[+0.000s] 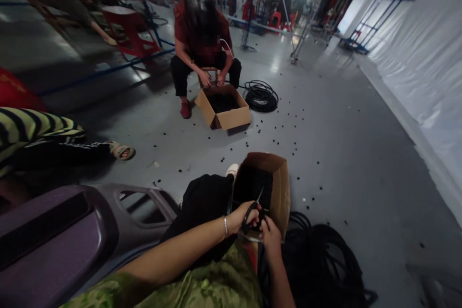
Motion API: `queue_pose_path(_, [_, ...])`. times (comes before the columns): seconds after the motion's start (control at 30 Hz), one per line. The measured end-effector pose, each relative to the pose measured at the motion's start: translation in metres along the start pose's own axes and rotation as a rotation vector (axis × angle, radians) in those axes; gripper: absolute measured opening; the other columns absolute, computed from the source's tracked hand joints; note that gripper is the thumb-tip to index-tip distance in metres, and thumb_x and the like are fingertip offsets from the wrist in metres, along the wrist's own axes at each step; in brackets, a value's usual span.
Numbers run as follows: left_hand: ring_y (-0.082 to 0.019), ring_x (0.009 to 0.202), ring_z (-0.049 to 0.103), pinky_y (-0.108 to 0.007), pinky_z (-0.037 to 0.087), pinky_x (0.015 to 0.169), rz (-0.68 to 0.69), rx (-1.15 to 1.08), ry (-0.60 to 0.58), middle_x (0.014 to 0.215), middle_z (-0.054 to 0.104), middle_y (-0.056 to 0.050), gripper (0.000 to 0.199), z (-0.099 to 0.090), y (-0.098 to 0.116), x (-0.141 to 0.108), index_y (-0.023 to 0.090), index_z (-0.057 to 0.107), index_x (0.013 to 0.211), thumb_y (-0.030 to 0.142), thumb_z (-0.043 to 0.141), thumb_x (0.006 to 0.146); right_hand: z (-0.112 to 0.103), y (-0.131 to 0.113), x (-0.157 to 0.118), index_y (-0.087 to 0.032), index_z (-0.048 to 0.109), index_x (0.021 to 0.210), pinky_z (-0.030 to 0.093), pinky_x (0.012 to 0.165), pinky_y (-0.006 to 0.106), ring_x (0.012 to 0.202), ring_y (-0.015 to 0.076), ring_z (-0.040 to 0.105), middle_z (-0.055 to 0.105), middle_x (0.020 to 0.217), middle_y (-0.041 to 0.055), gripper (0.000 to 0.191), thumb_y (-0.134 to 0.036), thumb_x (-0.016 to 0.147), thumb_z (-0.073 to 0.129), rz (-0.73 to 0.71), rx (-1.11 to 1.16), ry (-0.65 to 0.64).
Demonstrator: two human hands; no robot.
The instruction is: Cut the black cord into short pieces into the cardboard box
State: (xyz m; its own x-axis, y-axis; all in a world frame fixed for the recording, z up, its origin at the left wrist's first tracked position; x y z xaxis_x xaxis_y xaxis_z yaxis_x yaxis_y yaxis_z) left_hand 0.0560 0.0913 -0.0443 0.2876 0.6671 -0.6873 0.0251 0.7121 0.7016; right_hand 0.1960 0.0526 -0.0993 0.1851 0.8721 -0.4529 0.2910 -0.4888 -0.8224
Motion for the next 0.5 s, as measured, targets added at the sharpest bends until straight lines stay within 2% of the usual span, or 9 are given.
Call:
queue_pose_path(0.07, [-0.008,0.047,0.049,-0.018,0.037,0.051,0.063,0.138,0.095,0.056,0.053,0.006,0.030,-0.015,-0.003,-0.009,0.015,0.066,0.101,0.005,0.056,0.074,-0.011,-0.012,-0.011,-0.011,0.068,0.119,0.038,0.041,0.024,0.045,0.0135,0.051,0.064,0.066,0.0007,0.071,-0.061,0.069,0.065,0.028,0.096,0.036])
queue_pose_path(0.13, [-0.008,0.058,0.055,-0.017,0.042,0.058,0.227,0.238,0.101,0.067,0.061,0.004,0.035,-0.018,0.006,-0.023,0.016,0.067,0.108,0.007,0.058,0.075,-0.023,-0.029,-0.020,-0.012,0.069,0.114,0.035,0.041,0.023,0.044,0.0109,0.046,0.060,0.064,-0.0012,0.066,-0.059,0.069,0.067,0.012,0.167,0.058])
queue_pose_path(0.2, [-0.010,0.067,0.060,-0.018,0.046,0.066,0.322,0.326,0.096,0.077,0.066,0.002,0.044,-0.018,0.009,-0.036,0.016,0.066,0.119,0.009,0.059,0.076,-0.031,-0.044,-0.026,-0.013,0.070,0.101,0.031,0.041,0.022,0.045,0.0095,0.044,0.058,0.063,-0.0016,0.056,-0.059,0.070,0.068,-0.016,0.216,0.045])
queue_pose_path(0.3, [-0.012,0.070,0.062,-0.021,0.048,0.069,0.347,0.442,0.051,0.080,0.069,-0.001,0.046,-0.013,0.004,-0.049,0.014,0.066,0.123,0.011,0.057,0.078,-0.038,-0.061,-0.034,-0.014,0.068,0.088,0.031,0.041,0.021,0.048,0.0089,0.043,0.056,0.064,-0.0006,0.049,-0.060,0.073,0.067,-0.045,0.291,0.033])
queue_pose_path(0.5, [-0.013,0.075,0.065,-0.021,0.050,0.075,0.381,0.516,0.039,0.089,0.073,-0.002,0.051,-0.011,0.001,-0.051,0.014,0.064,0.129,0.014,0.059,0.078,-0.029,-0.083,-0.045,-0.015,0.068,0.105,0.035,0.046,0.020,0.055,0.0093,0.047,0.060,0.073,0.0009,0.047,-0.053,0.079,0.064,-0.115,0.307,-0.031])
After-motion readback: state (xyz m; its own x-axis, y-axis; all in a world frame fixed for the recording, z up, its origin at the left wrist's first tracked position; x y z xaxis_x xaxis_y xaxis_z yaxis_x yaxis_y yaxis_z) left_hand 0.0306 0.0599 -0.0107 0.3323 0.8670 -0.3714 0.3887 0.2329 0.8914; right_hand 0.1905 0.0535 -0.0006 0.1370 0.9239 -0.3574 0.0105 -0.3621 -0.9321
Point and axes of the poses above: each hand's wrist, its own x-axis towards the middle knuckle, its own z-axis out of the palm, y = z × x, the point moved 10 cm from there along x, towards the middle knuckle
